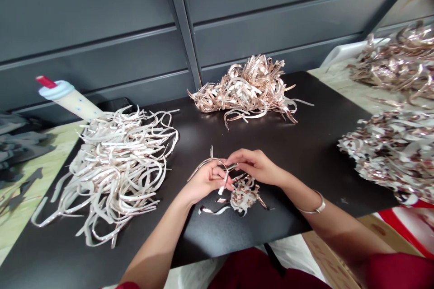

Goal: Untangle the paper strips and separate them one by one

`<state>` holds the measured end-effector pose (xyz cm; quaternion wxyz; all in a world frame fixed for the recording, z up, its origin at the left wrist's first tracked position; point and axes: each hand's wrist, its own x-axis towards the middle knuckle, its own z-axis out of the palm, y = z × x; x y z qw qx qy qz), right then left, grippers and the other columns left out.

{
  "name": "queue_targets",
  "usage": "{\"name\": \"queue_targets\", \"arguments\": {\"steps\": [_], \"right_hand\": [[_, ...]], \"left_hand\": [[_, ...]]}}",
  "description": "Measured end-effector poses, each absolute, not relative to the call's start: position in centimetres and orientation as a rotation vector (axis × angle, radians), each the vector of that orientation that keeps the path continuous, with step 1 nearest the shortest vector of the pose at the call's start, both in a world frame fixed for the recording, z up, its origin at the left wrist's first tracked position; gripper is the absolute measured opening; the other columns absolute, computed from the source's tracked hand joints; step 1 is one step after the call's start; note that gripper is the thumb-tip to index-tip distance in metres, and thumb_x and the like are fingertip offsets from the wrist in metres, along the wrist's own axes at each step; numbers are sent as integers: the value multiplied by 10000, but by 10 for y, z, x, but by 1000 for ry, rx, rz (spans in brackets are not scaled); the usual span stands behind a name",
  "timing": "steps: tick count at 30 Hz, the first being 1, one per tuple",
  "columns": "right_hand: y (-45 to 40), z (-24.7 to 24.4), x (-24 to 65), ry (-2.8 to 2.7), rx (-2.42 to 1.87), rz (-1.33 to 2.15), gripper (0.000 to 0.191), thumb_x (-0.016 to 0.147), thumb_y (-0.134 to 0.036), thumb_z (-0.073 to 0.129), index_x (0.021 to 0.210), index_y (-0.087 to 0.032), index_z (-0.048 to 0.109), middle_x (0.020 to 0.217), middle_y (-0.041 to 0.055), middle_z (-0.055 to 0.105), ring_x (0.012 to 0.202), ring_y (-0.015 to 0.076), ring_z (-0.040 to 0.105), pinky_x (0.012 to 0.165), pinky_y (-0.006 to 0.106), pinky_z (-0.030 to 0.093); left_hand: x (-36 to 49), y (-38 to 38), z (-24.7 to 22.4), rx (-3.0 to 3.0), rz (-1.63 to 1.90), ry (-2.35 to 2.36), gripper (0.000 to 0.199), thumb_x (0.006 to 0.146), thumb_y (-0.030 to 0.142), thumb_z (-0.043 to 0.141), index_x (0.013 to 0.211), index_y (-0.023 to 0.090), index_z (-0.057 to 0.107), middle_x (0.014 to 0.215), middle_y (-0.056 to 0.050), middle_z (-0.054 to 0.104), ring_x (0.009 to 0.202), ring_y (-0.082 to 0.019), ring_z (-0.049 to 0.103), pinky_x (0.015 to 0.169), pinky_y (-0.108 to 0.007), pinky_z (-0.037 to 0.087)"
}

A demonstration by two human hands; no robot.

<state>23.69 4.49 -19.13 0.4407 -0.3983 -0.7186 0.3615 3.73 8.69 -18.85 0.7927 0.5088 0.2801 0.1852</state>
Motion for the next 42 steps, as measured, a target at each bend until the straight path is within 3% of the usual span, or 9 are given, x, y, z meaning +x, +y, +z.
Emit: {"name": "queue_targets", "arguments": {"steps": [6, 10, 15, 21, 25, 29, 31, 35, 42], "right_hand": [[42, -190, 228, -1915, -888, 814, 259, 874, -149, 523, 1125, -190, 576, 1136, 97, 643, 1079, 190, 590, 926, 349, 485], [45, -192, 227, -1912, -850, 737, 234, 888, -157, 512, 1109, -195, 580, 1138, 104, 637, 1111, 197, 565, 959, 377, 454], [52, -197, 240, -1795, -899, 849, 230, 863, -171, 550, 1088, -190, 595, 1112, 92, 643, 1066, 195, 590, 918, 373, 475], [58, -198, 264, -1592, -983, 1103, 216, 824, -227, 623, 1035, -183, 627, 1064, 74, 648, 1027, 194, 606, 971, 408, 431], [59, -195, 267, -1533, -950, 1220, 218, 795, -276, 665, 979, -161, 641, 997, 78, 666, 950, 186, 628, 904, 376, 475], [56, -192, 261, -1640, -954, 1205, 233, 795, -284, 662, 985, -150, 646, 985, 81, 663, 939, 187, 618, 876, 363, 477], [55, -192, 259, -1688, -952, 1188, 225, 801, -268, 651, 992, -150, 643, 997, 82, 662, 957, 191, 611, 886, 366, 466], [55, -193, 258, -1685, -938, 1179, 168, 817, -248, 628, 952, -150, 647, 979, 79, 666, 944, 182, 614, 883, 358, 462], [60, -188, 271, -1536, -893, 1252, 139, 778, -290, 682, 770, -151, 673, 945, 79, 674, 864, 164, 630, 808, 317, 497]], "left_hand": [[44, 86, -196, 988, 669, 696, 735, 568, 109, 815, 1181, 204, 421, 839, 29, 644, 760, -117, 674, 707, -214, 505], [43, 89, -193, 1040, 644, 720, 612, 607, 140, 799, 1119, 175, 465, 702, 45, 622, 695, -154, 694, 649, -220, 513], [33, 98, -185, 1031, 496, 682, 470, 642, 207, 795, 1022, 142, 526, 713, 0, 639, 698, -206, 710, 574, -207, 506], [17, 110, -187, 983, 358, 536, 521, 644, 215, 793, 1093, 138, 542, 729, -25, 657, 662, -198, 702, 566, -212, 498], [16, 110, -188, 1000, 264, 502, 555, 633, 218, 798, 1118, 147, 536, 732, -20, 653, 664, -190, 695, 587, -227, 498], [26, 101, -189, 1103, 400, 665, 305, 691, 292, 756, 861, 121, 568, 663, -21, 649, 618, -142, 667, 564, -201, 473], [32, 97, -189, 1158, 518, 763, 280, 692, 312, 748, 772, 116, 565, 606, -11, 633, 575, -121, 647, 544, -188, 458], [35, 96, -188, 1151, 581, 858, 384, 618, 271, 787, 914, 129, 589, 679, 6, 638, 595, -143, 676, 537, -192, 474], [25, 102, -183, 1228, 455, 866, 307, 680, 301, 714, 894, 111, 604, 604, 10, 608, 556, -148, 673, 469, -167, 422]]}}
